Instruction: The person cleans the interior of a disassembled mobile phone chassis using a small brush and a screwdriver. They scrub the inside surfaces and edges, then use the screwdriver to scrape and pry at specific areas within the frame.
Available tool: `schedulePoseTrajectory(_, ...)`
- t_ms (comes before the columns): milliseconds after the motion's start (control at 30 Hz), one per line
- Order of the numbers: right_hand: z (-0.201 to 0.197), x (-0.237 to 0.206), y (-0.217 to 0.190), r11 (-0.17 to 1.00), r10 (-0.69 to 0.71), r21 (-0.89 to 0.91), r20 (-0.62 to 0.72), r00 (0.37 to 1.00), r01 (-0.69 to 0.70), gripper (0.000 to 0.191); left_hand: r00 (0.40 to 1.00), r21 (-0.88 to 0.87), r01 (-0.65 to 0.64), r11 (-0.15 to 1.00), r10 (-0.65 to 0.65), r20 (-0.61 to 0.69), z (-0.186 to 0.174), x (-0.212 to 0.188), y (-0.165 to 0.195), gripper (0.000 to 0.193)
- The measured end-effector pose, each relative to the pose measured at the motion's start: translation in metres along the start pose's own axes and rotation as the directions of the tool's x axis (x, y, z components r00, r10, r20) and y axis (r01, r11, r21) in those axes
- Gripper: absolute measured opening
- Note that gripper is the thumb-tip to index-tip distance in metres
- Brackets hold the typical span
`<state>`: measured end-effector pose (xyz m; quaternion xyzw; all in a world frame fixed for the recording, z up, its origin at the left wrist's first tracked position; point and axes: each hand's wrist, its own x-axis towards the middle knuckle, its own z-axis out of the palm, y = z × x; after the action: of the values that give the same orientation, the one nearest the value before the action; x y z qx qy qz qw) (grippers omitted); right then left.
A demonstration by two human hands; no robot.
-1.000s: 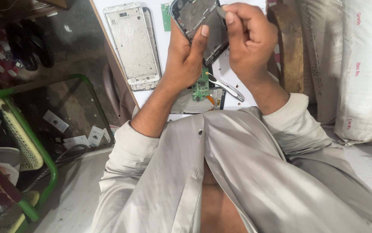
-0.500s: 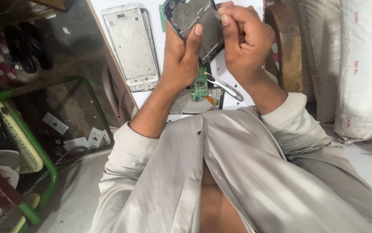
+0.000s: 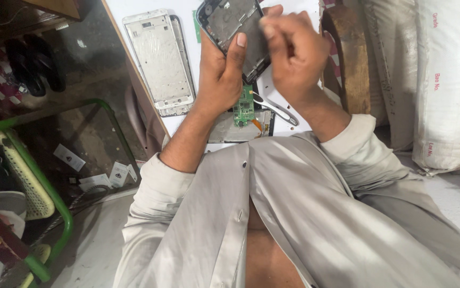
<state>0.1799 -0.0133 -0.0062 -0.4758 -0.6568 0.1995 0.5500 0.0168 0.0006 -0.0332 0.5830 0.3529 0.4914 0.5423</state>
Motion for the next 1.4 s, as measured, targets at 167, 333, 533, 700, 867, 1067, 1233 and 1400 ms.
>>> schedulePoseTrajectory(167,0.001,-0.006,0.003,0.998,0.057,0.017,0.033,0.998,-0.057,0.006,0.997,0.031,-0.071,0.997,0.070,0.035,-0.001,0.002,0.004,0.032)
schedulePoseTrajectory(333,0.002,-0.009,0.009,0.985,0.138,0.103,-0.008,0.990,-0.137,0.011,0.995,-0.036,-0.065,0.997,0.067,0.068,0.000,0.006,0.012,0.034)
schedulePoseTrajectory(533,-0.001,-0.011,0.012,0.982,0.151,0.110,0.013,0.988,-0.151,0.011,0.992,-0.151,-0.049,0.987,0.066,0.109,0.002,0.008,0.014,0.037)
schedulePoseTrajectory(700,-0.001,-0.010,0.013,0.994,0.096,0.049,0.065,0.993,-0.099,0.011,0.991,-0.232,-0.045,0.972,0.073,0.113,0.002,0.007,0.012,0.046)
schedulePoseTrajectory(867,0.000,-0.008,0.011,0.975,0.159,0.157,0.004,0.987,-0.157,0.013,0.995,-0.247,0.017,0.969,0.008,0.101,0.001,0.006,0.013,0.066)
schedulePoseTrajectory(1067,0.001,-0.008,0.009,0.994,0.072,0.082,0.029,0.997,-0.075,0.012,0.992,-0.396,0.037,0.918,0.014,0.125,0.003,0.005,0.013,0.070)
schedulePoseTrajectory(1233,0.000,-0.008,0.008,0.996,0.064,0.050,0.065,0.996,-0.067,0.011,0.992,-0.374,0.019,0.927,0.029,0.122,0.003,0.006,0.012,0.071)
schedulePoseTrajectory(1400,0.000,-0.004,0.006,0.996,0.054,0.073,0.023,0.998,-0.055,0.013,0.992,-0.286,-0.018,0.958,0.053,0.115,0.002,0.007,0.012,0.067)
